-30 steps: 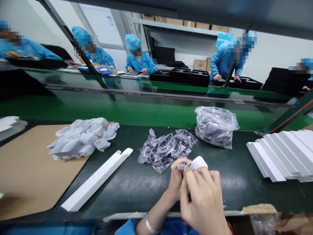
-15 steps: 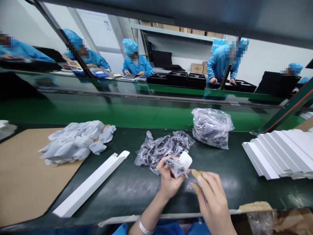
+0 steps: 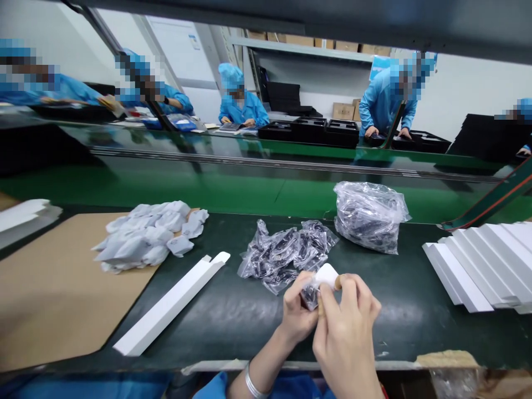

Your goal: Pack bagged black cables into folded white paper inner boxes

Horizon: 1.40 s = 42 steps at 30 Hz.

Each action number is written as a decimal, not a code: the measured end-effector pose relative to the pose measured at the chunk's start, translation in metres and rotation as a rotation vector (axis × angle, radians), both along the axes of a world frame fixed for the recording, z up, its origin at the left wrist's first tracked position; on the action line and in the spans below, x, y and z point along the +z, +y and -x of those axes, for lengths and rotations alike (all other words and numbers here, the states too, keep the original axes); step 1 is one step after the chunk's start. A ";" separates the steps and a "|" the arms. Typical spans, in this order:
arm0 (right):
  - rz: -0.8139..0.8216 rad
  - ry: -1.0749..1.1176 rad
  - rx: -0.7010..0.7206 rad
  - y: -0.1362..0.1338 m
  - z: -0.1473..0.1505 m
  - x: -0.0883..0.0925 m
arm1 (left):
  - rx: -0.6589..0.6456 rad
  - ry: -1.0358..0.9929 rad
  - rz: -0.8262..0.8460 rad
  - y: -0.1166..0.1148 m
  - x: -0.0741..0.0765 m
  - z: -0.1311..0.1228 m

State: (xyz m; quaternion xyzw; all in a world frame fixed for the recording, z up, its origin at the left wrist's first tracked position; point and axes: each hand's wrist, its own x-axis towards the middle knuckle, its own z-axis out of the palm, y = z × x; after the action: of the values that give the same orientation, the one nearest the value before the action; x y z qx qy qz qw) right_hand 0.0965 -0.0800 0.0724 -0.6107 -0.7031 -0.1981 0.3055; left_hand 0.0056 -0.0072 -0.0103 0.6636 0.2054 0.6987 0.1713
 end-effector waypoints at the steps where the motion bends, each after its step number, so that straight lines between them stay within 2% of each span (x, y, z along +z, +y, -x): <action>1: 0.004 -0.007 0.009 -0.001 0.001 0.001 | 0.005 0.013 -0.009 0.000 0.000 0.001; 6: -0.099 0.055 0.064 -0.003 -0.005 0.004 | 0.032 0.020 0.012 0.000 0.005 0.005; 10: -0.164 0.128 0.058 -0.005 -0.006 0.005 | 0.051 0.055 0.048 -0.002 0.004 0.006; 13: -0.147 0.148 0.031 -0.002 -0.003 0.003 | 0.094 0.058 0.082 -0.003 -0.002 0.006; 16: -0.149 0.196 0.048 0.004 0.002 0.000 | 0.093 0.028 0.039 -0.001 -0.006 0.005; 20: -0.091 0.221 0.102 0.010 0.009 0.001 | 0.057 0.002 0.012 0.001 -0.008 0.006; 24: -0.003 0.173 0.214 0.003 0.009 0.007 | 0.037 -0.044 0.021 0.000 -0.005 0.011; 26: -0.049 0.267 0.226 -0.001 0.003 0.009 | 0.081 0.000 0.031 -0.001 -0.001 0.014; 28: -0.084 0.412 0.179 0.000 -0.004 0.009 | 0.142 0.069 0.020 -0.002 0.003 0.017; 29: -0.052 0.491 0.163 0.002 -0.008 0.008 | 0.153 0.100 0.005 -0.002 0.004 0.018; 31: 0.125 0.652 0.193 0.007 -0.014 0.005 | 0.125 0.118 -0.002 -0.003 0.006 0.017; 33: 0.317 0.786 0.307 0.011 -0.017 0.003 | 0.070 0.071 0.041 -0.004 0.005 0.012; 35: 0.406 0.839 0.393 0.011 -0.016 0.002 | 0.025 -0.005 0.084 -0.005 0.001 0.007; 37: 0.385 0.800 0.406 0.007 -0.012 0.001 | 0.000 -0.039 0.090 -0.006 -0.003 0.003; 39: 0.285 0.711 0.356 0.003 -0.007 0.001 | 0.006 -0.015 0.081 -0.008 -0.005 0.001; 42: 0.094 0.564 0.276 -0.001 -0.002 -0.002 | 0.101 0.057 0.058 -0.010 -0.004 0.000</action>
State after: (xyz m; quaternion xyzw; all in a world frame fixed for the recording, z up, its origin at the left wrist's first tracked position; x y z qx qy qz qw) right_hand 0.0988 -0.0807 0.0704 -0.5538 -0.6755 0.0552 0.4838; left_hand 0.0056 -0.0176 -0.0147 0.6668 0.2635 0.6810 0.1492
